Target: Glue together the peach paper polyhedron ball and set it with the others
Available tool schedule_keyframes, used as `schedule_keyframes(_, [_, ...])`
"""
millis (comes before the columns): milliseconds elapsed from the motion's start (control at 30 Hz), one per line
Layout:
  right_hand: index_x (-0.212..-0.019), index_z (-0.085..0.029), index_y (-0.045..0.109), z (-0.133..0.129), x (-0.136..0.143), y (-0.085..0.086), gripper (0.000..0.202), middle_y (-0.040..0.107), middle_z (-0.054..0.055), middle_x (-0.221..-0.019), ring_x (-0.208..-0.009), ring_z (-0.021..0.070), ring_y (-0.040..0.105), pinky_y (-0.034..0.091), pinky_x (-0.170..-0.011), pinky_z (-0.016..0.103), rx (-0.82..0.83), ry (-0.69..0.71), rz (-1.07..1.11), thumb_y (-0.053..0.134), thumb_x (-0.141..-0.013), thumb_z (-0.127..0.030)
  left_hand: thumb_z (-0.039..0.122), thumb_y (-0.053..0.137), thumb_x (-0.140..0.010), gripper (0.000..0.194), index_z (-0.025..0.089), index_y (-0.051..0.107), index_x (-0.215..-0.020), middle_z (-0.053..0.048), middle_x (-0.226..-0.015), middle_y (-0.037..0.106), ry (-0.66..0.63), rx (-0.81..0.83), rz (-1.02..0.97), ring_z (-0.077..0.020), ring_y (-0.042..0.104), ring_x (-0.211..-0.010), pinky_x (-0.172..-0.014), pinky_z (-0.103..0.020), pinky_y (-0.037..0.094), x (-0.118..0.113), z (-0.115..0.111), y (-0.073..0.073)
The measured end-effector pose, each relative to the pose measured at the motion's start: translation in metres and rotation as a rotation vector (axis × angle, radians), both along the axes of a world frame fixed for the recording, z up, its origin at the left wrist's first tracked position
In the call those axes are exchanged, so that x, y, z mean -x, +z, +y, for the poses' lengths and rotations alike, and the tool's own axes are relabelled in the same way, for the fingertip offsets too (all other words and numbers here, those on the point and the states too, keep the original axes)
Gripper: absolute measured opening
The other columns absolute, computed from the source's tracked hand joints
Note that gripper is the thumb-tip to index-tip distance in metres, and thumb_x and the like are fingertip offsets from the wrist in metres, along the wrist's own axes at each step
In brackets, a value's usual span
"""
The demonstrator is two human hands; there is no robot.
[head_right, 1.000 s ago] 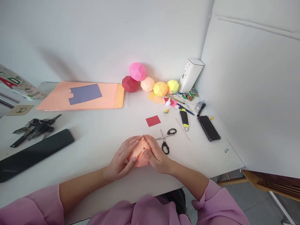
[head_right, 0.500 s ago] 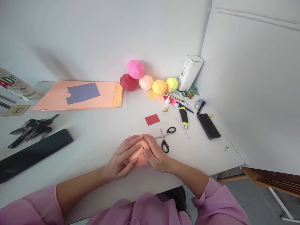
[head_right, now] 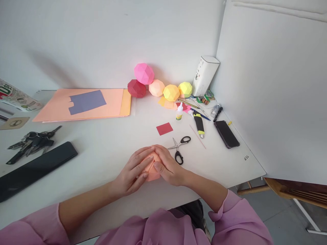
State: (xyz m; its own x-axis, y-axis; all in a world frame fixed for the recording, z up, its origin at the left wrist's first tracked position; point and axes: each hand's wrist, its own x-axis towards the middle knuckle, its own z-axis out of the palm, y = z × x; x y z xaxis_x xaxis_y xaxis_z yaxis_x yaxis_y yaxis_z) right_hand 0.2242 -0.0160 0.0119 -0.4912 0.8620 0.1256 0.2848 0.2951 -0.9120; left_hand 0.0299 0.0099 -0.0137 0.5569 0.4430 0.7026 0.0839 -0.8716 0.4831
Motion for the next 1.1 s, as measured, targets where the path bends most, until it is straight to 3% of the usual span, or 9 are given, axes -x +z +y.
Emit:
schedule_keyframes(200, [-0.146, -0.023, 0.023, -0.004, -0.003, -0.006, 0.052, 0.028, 0.013, -0.152, -0.142, 0.0242, 0.027, 0.026, -0.117, 0.047, 0.039, -0.031, -0.023, 0.031, -0.1, -0.045, 0.019, 0.04, -0.097, 0.032, 0.022, 0.04, -0.128, -0.018, -0.14, 0.043, -0.025, 0.168, -0.083, -0.0268, 0.045, -0.129, -0.099, -0.053, 0.047, 0.003, -0.003, -0.003])
schedule_keyframes(533, [-0.141, -0.023, 0.026, -0.005, -0.001, -0.003, 0.047, 0.032, 0.015, -0.147, -0.141, 0.0226, 0.029, 0.029, -0.115, 0.046, -0.058, -0.017, -0.018, 0.031, -0.1, -0.045, 0.019, 0.039, -0.097, 0.022, 0.02, 0.046, -0.118, -0.017, -0.135, 0.045, 0.016, 0.162, -0.047, -0.0255, 0.049, -0.123, -0.094, -0.047, 0.051, 0.004, -0.006, 0.0])
schedule_keyframes(700, [-0.134, -0.025, 0.03, -0.002, -0.003, -0.005, 0.04, 0.033, 0.014, -0.144, -0.139, 0.0225, 0.031, 0.032, -0.113, 0.048, -0.076, 0.02, 0.051, 0.031, -0.1, -0.046, 0.023, 0.045, -0.096, 0.027, 0.023, 0.044, -0.122, -0.015, -0.134, 0.042, 0.046, 0.207, -0.024, -0.0262, 0.046, -0.124, -0.095, -0.048, 0.049, 0.005, -0.008, 0.0])
schedule_keyframes(867, [-0.129, -0.027, 0.031, 0.004, -0.006, -0.008, 0.037, 0.031, 0.012, -0.148, -0.141, 0.0209, 0.029, 0.032, -0.112, 0.046, 0.015, 0.033, 0.145, 0.034, -0.099, -0.048, 0.041, 0.058, -0.089, 0.061, 0.027, 0.028, -0.141, -0.017, -0.147, 0.025, 0.042, 0.411, -0.031, -0.0321, 0.023, -0.141, -0.107, -0.057, 0.038, 0.003, -0.012, 0.001])
schedule_keyframes(1000, [-0.127, -0.028, 0.033, 0.006, -0.005, -0.01, 0.035, 0.032, 0.011, -0.147, -0.133, 0.02, 0.04, 0.041, -0.104, 0.042, 0.078, 0.031, 0.233, 0.035, -0.098, -0.048, 0.053, 0.042, -0.093, 0.055, 0.027, 0.032, -0.141, -0.016, -0.15, 0.022, -0.075, 0.512, -0.042, -0.0318, 0.024, -0.141, -0.108, -0.056, 0.038, 0.002, -0.011, 0.003])
schedule_keyframes(1100, [-0.126, -0.029, 0.034, 0.007, -0.004, -0.012, 0.033, 0.033, 0.011, -0.147, -0.122, 0.0191, 0.049, 0.045, -0.099, 0.042, 0.075, 0.026, 0.241, 0.036, -0.098, -0.048, 0.05, 0.037, -0.096, 0.051, 0.027, 0.035, -0.141, -0.015, -0.15, 0.023, -0.13, 0.6, -0.075, -0.0314, 0.026, -0.141, -0.107, -0.055, 0.039, 0.005, -0.006, 0.001])
